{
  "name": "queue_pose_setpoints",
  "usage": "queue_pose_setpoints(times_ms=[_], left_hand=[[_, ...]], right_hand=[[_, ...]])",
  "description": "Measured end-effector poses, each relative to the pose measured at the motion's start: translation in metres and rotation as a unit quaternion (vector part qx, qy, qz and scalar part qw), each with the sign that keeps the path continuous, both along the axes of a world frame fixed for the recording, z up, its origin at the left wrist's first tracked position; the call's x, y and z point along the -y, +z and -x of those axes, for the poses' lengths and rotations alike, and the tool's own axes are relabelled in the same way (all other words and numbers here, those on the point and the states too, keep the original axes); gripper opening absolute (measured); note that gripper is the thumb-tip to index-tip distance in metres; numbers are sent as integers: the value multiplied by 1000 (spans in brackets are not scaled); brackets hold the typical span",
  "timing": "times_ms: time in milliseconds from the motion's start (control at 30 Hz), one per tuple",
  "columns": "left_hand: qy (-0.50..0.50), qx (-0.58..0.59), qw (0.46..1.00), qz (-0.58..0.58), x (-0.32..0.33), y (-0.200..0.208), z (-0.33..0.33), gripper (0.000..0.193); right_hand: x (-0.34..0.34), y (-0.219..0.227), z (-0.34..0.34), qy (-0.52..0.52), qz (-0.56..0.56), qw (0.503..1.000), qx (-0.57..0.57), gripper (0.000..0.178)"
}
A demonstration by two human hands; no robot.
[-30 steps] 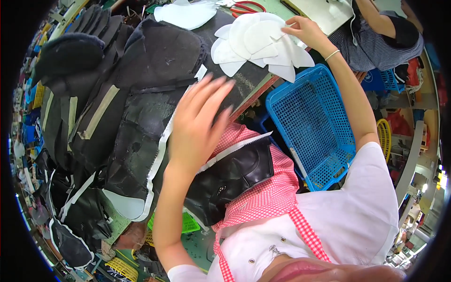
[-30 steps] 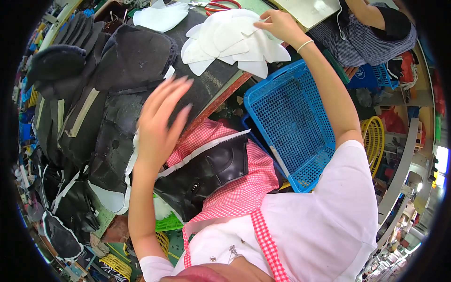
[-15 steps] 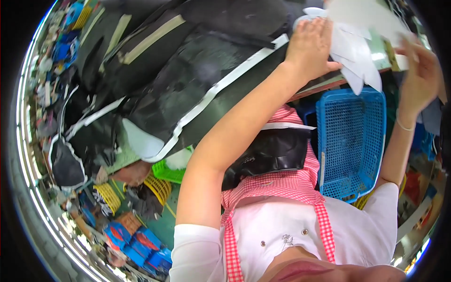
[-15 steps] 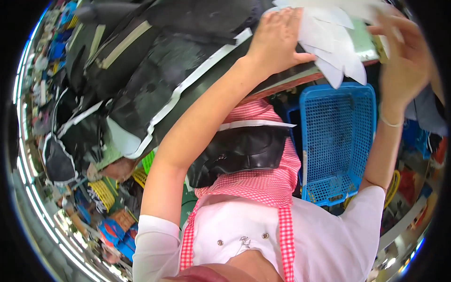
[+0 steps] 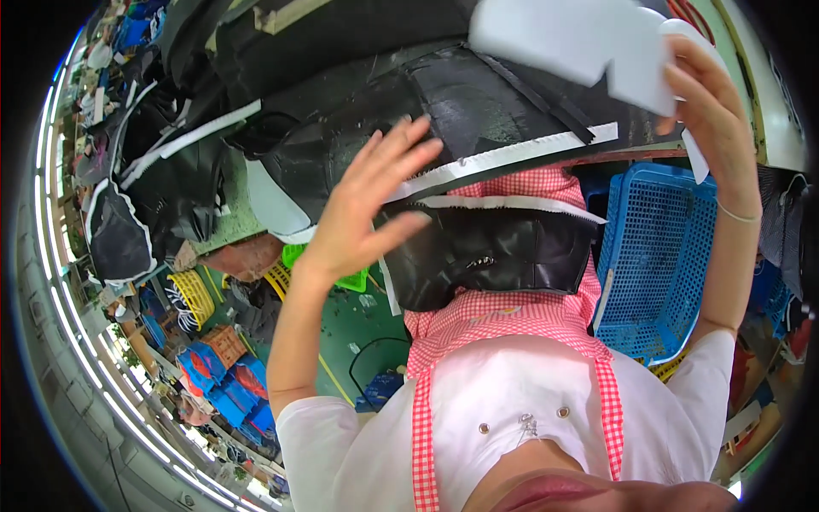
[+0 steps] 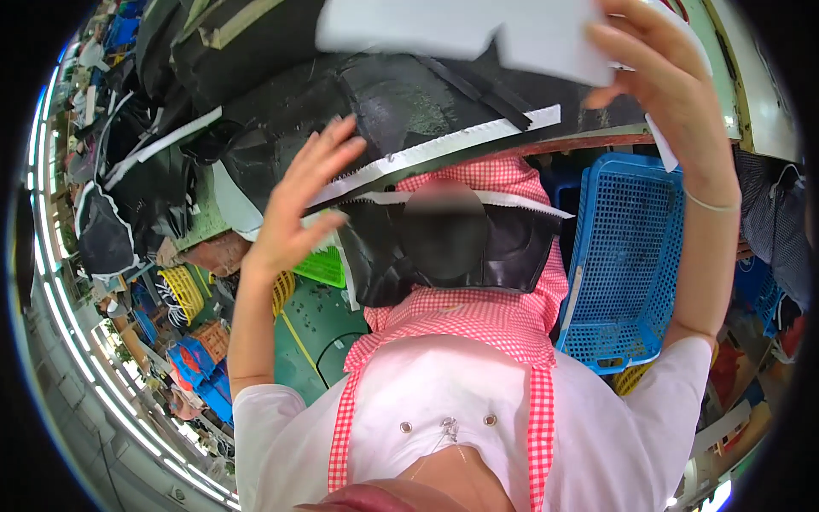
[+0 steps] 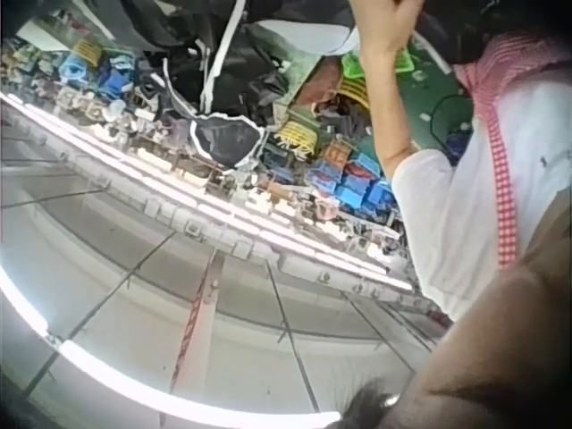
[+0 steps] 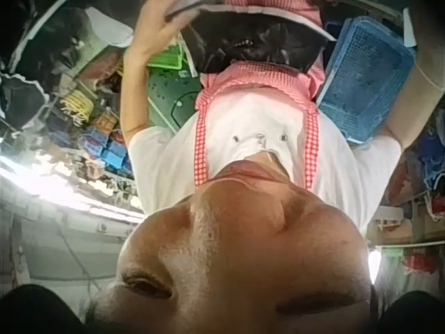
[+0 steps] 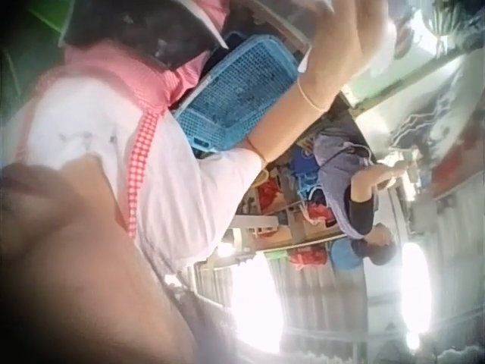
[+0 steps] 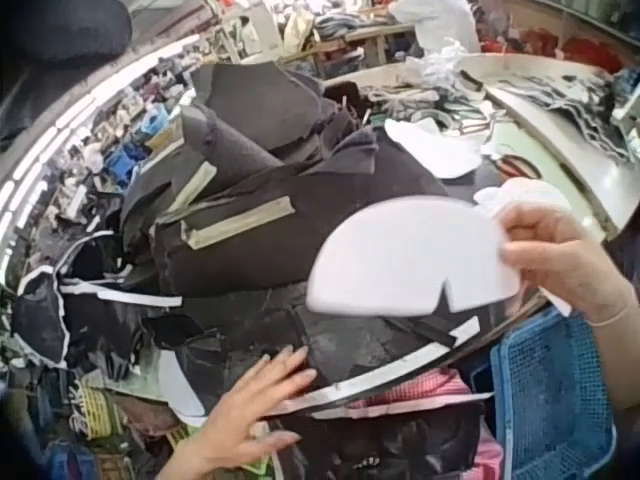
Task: Manually assembling and reinforcing shoe upper components on a factory production line.
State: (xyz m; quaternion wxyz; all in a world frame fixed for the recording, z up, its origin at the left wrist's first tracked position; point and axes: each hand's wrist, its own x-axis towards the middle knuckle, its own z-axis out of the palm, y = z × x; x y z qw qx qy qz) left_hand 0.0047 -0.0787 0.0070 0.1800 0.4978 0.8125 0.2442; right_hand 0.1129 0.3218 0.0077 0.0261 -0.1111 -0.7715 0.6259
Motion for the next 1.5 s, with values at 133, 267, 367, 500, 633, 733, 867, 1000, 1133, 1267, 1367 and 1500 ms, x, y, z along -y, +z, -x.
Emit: queue_pose_setpoints(times_ms=[133,267,367,500,633,733,867,1000,1133,1267,1367,1500], left_hand=[[268,309,870,-277,-2,4,10,42],[324,315,883,-129,0,9,23,16],[318,360,872,-90,5,-1,25,20],[327,363,869,-74,0,-10,28,22],[320,312,894,-46,-5,-11,28,22],[287,88,945,129,-21,7,23,20],[93,-99,989,-57,-12,-8,18,39],[80,-136,982,-103,-22,-25,-3,75],[93,-204,963,-147,-32,-40,2,76],[134,-153,961,-189,-35,-43,8,75],[144,-188,957,-168,-41,-36,6,73],[220,-211,933,-191,-51,-41,17,59]], right_hand=[[83,1,38,159,41,985,51,28],[105,-26,69,196,31,979,46,23],[104,-25,73,221,-10,971,93,26],[104,-25,78,221,-13,965,138,29],[111,-22,79,208,-34,969,132,30],[124,-12,82,215,-228,941,125,28],[139,-22,59,183,-379,877,-231,25],[153,-38,52,190,-372,845,-334,24],[155,-39,58,173,-367,858,-314,27],[165,-40,57,137,-382,865,-295,48],[157,-51,72,153,-378,842,-354,44],[155,-38,80,132,-378,842,-361,34]])
